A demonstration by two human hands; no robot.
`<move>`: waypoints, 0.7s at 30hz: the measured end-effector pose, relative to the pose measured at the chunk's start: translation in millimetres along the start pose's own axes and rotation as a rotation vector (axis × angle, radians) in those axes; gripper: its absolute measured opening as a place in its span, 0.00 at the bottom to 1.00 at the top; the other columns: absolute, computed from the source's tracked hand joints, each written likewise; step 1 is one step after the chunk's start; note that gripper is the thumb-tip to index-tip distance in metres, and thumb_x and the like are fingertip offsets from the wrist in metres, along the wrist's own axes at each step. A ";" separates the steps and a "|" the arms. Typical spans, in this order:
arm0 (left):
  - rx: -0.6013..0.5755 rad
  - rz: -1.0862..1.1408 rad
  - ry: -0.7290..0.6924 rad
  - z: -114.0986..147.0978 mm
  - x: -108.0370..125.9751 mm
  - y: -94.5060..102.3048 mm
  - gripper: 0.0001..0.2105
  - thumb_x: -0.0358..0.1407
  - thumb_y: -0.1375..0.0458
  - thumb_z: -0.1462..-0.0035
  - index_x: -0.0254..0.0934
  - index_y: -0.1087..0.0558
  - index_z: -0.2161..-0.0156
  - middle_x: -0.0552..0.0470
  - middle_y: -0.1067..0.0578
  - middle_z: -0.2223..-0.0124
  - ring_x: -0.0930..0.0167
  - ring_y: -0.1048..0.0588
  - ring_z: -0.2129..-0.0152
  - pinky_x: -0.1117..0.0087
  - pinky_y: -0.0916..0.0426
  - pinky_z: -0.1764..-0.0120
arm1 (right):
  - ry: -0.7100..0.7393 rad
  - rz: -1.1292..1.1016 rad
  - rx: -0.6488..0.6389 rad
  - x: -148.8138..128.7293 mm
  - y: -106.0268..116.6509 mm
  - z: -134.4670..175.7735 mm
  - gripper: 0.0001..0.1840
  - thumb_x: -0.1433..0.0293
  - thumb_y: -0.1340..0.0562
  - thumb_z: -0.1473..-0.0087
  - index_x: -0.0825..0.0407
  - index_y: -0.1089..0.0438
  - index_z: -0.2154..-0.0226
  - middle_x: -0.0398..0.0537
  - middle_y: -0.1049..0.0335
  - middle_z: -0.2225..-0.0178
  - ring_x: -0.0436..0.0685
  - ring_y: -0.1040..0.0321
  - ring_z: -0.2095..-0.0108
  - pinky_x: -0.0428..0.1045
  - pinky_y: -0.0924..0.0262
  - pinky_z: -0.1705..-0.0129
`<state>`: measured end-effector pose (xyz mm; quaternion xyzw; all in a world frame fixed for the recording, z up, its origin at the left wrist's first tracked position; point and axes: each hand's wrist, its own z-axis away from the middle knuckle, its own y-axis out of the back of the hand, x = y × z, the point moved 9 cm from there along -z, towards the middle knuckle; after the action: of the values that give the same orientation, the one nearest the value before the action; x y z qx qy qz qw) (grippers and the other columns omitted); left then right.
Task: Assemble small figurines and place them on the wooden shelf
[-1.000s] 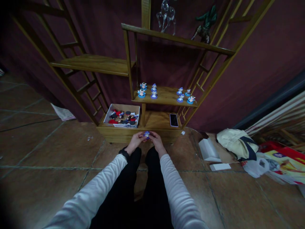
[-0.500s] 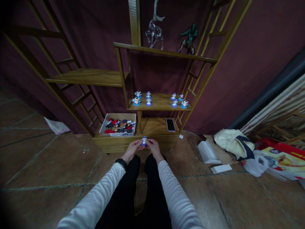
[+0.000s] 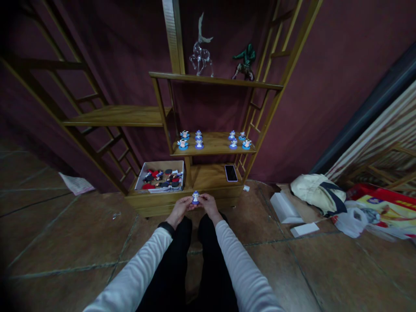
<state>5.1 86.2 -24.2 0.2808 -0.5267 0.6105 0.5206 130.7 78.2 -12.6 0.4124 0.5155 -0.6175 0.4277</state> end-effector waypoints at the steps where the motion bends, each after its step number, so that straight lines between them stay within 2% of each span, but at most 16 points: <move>1: 0.002 0.012 0.000 -1.0 -0.7 0.3 0.10 0.36 0.37 0.53 0.29 0.26 0.66 0.48 0.24 0.75 0.76 0.27 0.81 0.77 0.31 0.74 | 0.002 -0.017 -0.007 0.2 -0.4 -0.1 0.19 0.59 0.30 0.71 0.52 0.29 0.74 0.42 0.29 0.75 0.52 0.32 0.74 0.50 0.34 0.68; 6: -0.002 0.044 -0.029 -2.7 -1.0 -1.0 0.12 0.34 0.37 0.54 0.31 0.27 0.62 0.48 0.23 0.71 0.76 0.26 0.78 0.76 0.31 0.72 | 0.008 -0.087 0.027 2.1 3.0 0.1 0.21 0.59 0.30 0.71 0.54 0.28 0.72 0.45 0.28 0.71 0.53 0.31 0.71 0.51 0.35 0.65; 16: -0.038 0.010 -0.032 -1.0 0.1 -5.7 0.16 0.35 0.36 0.55 0.30 0.27 0.60 0.47 0.23 0.71 0.75 0.26 0.77 0.76 0.31 0.71 | -0.021 -0.112 0.072 3.6 6.3 0.6 0.22 0.58 0.29 0.73 0.54 0.29 0.74 0.45 0.28 0.75 0.52 0.30 0.74 0.53 0.34 0.65; 21: -0.045 -0.027 -0.040 -0.7 0.0 -7.7 0.17 0.36 0.35 0.56 0.31 0.27 0.59 0.47 0.23 0.69 0.76 0.26 0.77 0.76 0.32 0.72 | -0.007 -0.129 0.037 2.7 3.3 0.6 0.21 0.58 0.30 0.72 0.54 0.29 0.74 0.45 0.28 0.75 0.54 0.29 0.73 0.54 0.33 0.64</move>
<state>12.4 86.1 -21.6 0.2882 -0.5467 0.5859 0.5242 133.0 77.0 -16.0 0.3839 0.5279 -0.6547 0.3812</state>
